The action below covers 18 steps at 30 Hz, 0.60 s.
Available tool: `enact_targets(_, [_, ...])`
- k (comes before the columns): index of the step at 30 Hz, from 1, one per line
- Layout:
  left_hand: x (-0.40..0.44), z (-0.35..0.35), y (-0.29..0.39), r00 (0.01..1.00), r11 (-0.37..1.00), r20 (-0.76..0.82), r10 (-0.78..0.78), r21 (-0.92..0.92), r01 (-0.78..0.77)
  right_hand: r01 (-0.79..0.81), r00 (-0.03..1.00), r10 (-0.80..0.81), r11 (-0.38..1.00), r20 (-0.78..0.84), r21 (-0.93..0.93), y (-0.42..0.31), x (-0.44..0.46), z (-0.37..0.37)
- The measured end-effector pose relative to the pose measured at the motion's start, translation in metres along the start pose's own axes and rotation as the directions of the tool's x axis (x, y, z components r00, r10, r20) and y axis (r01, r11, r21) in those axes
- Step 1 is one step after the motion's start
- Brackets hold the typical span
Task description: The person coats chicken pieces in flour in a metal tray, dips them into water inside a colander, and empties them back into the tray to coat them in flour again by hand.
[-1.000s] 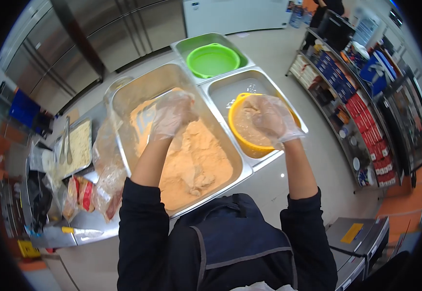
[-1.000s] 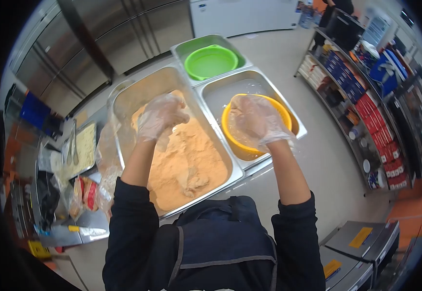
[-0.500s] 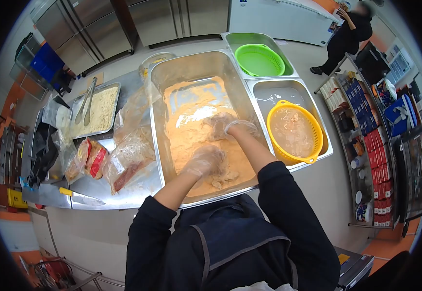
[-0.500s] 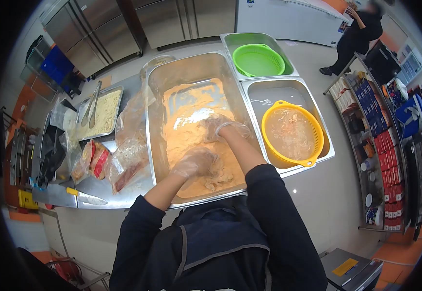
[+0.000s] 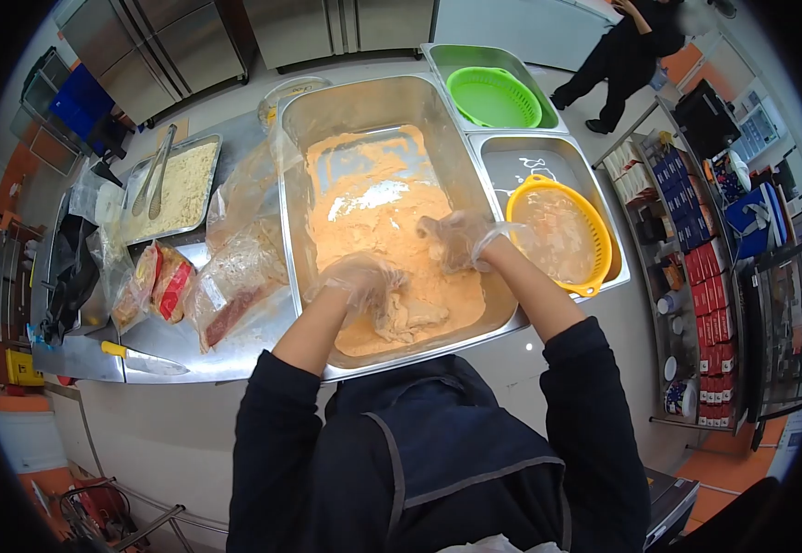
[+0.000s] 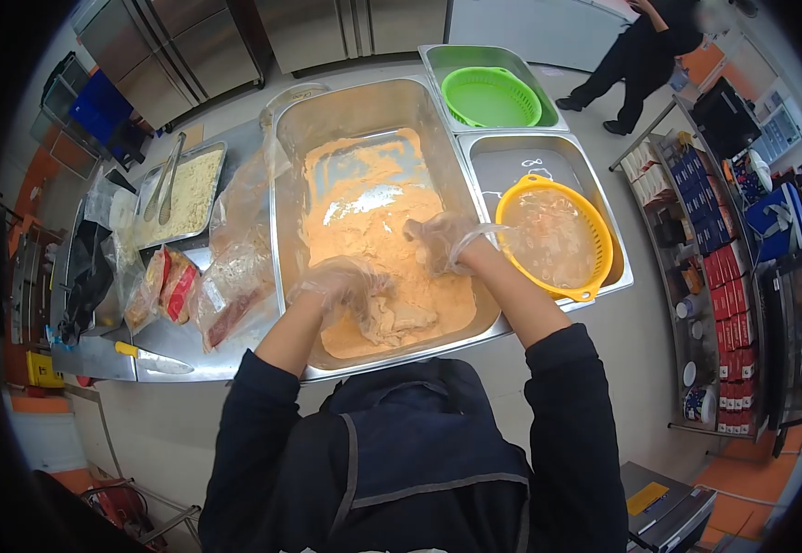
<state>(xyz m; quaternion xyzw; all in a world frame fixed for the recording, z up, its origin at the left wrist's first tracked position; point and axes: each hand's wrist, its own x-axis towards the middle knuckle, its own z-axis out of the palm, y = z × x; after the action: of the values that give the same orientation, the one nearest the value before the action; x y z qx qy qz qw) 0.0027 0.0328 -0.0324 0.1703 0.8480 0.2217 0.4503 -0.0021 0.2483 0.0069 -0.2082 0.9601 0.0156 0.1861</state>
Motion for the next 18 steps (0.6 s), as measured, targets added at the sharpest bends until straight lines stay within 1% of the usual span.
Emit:
enact_targets(1, [-0.003,0.0,0.007,0.999,0.984,-0.023,-0.027,0.173,0.031,-0.044,0.999,0.047,0.979,-0.007,0.197,0.004,0.004,0.01])
enact_targets(2, [0.049,0.024,-0.046,0.969,0.971,-0.058,0.24,0.028,-0.238,-0.084,0.996,0.093,0.918,-0.005,0.387,0.005,0.005,0.016])
enact_targets(3, [0.099,0.047,-0.098,0.856,0.847,-0.09,0.508,-0.126,-0.516,-0.086,0.995,0.096,0.918,-0.005,0.387,0.002,0.001,0.011])
enact_targets(4, [0.146,0.069,-0.147,0.687,0.651,-0.113,0.718,-0.242,-0.72,0.004,0.999,0.001,0.991,-0.039,0.134,-0.004,-0.005,0.0])
enact_targets(5, [0.112,0.064,-0.118,0.686,0.65,-0.113,0.718,-0.241,-0.72,0.094,0.994,-0.1,0.987,-0.045,-0.13,-0.008,-0.01,-0.007])
enact_targets(6, [0.076,0.061,-0.087,0.751,0.76,-0.121,0.649,0.061,-0.647,0.094,0.994,-0.101,0.987,-0.046,-0.13,-0.009,-0.014,-0.012])
enact_targets(7, [0.04,0.054,-0.059,0.802,0.791,-0.157,0.576,0.354,-0.499,0.074,0.995,-0.08,0.991,-0.051,-0.113,-0.009,-0.018,-0.015])
enact_targets(8, [0.03,0.054,-0.056,0.802,0.791,-0.157,0.576,0.354,-0.498,0.053,0.997,-0.059,0.994,-0.057,-0.097,-0.008,-0.021,-0.017])
enact_targets(9, [0.023,0.055,-0.054,0.863,0.798,-0.078,0.499,0.43,-0.423,0.054,0.997,-0.06,0.994,-0.057,-0.096,-0.004,-0.021,-0.011])
enact_targets(10, [0.014,0.053,-0.051,0.913,0.788,-0.007,0.409,0.507,-0.349,0.096,0.981,-0.1,0.995,-0.169,-0.032,0.001,-0.018,-0.001])
enact_targets(11, [-0.009,0.047,-0.033,0.913,0.788,-0.008,0.408,0.509,-0.347,0.144,0.95,-0.131,0.989,-0.283,0.028,0.004,-0.016,0.004])
enact_targets(12, [-0.041,0.039,-0.004,0.953,0.881,-0.159,0.258,0.443,-0.165,0.146,0.95,-0.132,0.989,-0.283,0.028,0.001,-0.017,0.001])
enact_targets(13, [-0.057,0.037,0.01,0.951,0.938,-0.295,0.089,0.345,0.019,0.119,0.966,-0.114,0.993,-0.233,0.008,-0.004,-0.02,-0.004])
enact_targets(14, [-0.055,0.039,0.005,0.95,0.938,-0.298,0.088,0.345,0.021,0.092,0.979,-0.093,0.996,-0.184,-0.015,-0.009,-0.022,-0.008])
enact_targets(15, [-0.05,0.044,-0.005,0.94,0.885,-0.27,0.207,0.462,-0.062,0.093,0.978,-0.094,0.996,-0.187,-0.015,-0.013,-0.023,-0.005])
enact_targets(16, [-0.047,0.046,-0.01,0.92,0.809,-0.226,0.321,0.571,-0.142,0.055,0.988,-0.066,0.996,-0.139,-0.077,-0.016,-0.025,0.001])
enact_targets(17, [-0.049,0.044,-0.005,0.919,0.807,-0.226,0.322,0.573,-0.142,0.02,0.995,-0.033,0.99,-0.091,-0.14,-0.017,-0.025,0.008])
enact_targets(18, [-0.052,0.042,0.002,0.928,0.819,-0.253,0.272,0.567,-0.086,0.019,0.995,-0.032,0.99,-0.094,-0.14,-0.014,-0.017,0.019])
